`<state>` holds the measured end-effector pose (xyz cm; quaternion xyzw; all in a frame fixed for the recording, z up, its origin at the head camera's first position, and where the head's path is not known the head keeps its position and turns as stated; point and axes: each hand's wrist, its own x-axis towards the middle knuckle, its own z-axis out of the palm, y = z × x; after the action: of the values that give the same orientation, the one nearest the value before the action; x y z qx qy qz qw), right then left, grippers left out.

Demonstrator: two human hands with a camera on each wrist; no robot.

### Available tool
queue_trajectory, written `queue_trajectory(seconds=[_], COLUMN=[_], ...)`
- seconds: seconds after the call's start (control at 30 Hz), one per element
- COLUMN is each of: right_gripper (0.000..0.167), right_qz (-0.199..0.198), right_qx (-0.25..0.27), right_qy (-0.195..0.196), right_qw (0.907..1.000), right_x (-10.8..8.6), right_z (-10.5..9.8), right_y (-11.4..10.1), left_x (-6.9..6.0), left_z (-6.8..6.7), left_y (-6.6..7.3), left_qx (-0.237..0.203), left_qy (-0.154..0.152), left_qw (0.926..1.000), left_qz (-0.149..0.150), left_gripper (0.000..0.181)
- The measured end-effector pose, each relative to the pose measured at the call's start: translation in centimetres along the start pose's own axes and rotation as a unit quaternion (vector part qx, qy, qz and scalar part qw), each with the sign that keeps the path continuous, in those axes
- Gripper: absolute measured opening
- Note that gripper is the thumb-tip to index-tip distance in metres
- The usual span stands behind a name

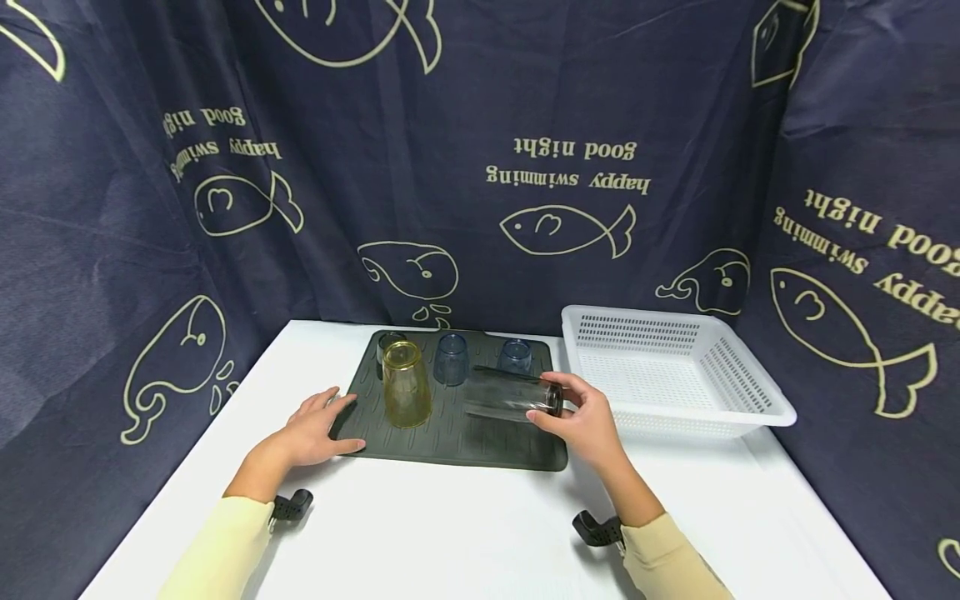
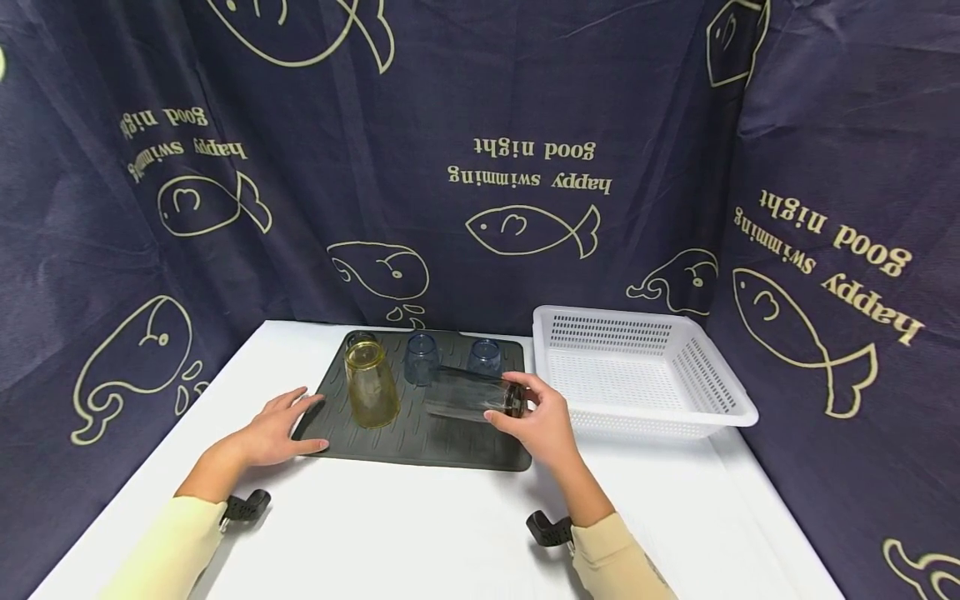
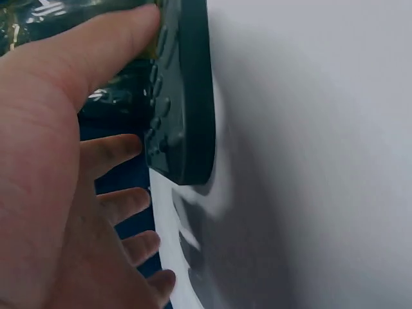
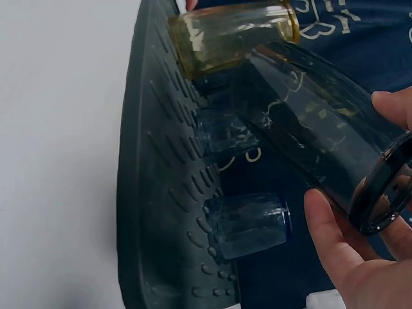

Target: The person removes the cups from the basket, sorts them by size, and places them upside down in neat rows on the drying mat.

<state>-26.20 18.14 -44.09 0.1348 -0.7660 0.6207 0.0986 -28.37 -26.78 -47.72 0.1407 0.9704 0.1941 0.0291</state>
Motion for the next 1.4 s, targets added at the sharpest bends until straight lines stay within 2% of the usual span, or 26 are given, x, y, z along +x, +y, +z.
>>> queue_trajectory(seconds=[0.13, 0.23, 0.37, 0.5, 0.73, 0.93, 1.17, 1.4], right_gripper=[0.064, 0.065, 0.065, 0.065, 0.062, 0.063, 0.071, 0.069], right_qz=[-0.003, 0.002, 0.001, -0.005, 0.005, 0.0, -0.019, -0.036], right_qx=[-0.004, -0.023, -0.074, -0.138, -0.204, -0.227, -0.225, -0.229], right_qy=[-0.006, -0.006, 0.005, 0.012, -0.009, -0.019, -0.035, -0.042], right_qw=[1.0, 0.9997, 0.9972, 0.9903, 0.979, 0.9737, 0.9736, 0.9717], right_x=[0.3, 0.5, 0.9, 1.5, 3.0, 4.1, 5.4, 6.5], right_z=[0.5, 0.8, 1.2, 1.4, 1.5, 1.3, 1.4, 1.9], right_y=[0.1, 0.1, 0.1, -0.3, -1.1, -1.6, -1.7, -2.1], left_x=[0.0, 0.1, 0.3, 0.4, 0.6, 0.5, 0.3, 0.4], left_z=[-0.1, -0.1, -0.1, 0.0, 0.2, 0.1, 0.0, 0.1], left_y=[0.0, 0.0, 0.1, 0.2, 0.0, 0.0, -0.3, -0.1], left_qx=[0.007, 0.011, 0.018, 0.024, 0.036, 0.032, 0.028, 0.026], left_qy=[-0.032, -0.043, -0.046, -0.046, -0.04, -0.04, -0.045, -0.047], left_qw=[0.9994, 0.9988, 0.9983, 0.9981, 0.9976, 0.9976, 0.9973, 0.9971], left_qz=[-0.014, -0.023, -0.03, -0.034, -0.043, -0.046, -0.052, -0.053], left_gripper=[0.098, 0.1, 0.102, 0.103, 0.107, 0.108, 0.108, 0.108])
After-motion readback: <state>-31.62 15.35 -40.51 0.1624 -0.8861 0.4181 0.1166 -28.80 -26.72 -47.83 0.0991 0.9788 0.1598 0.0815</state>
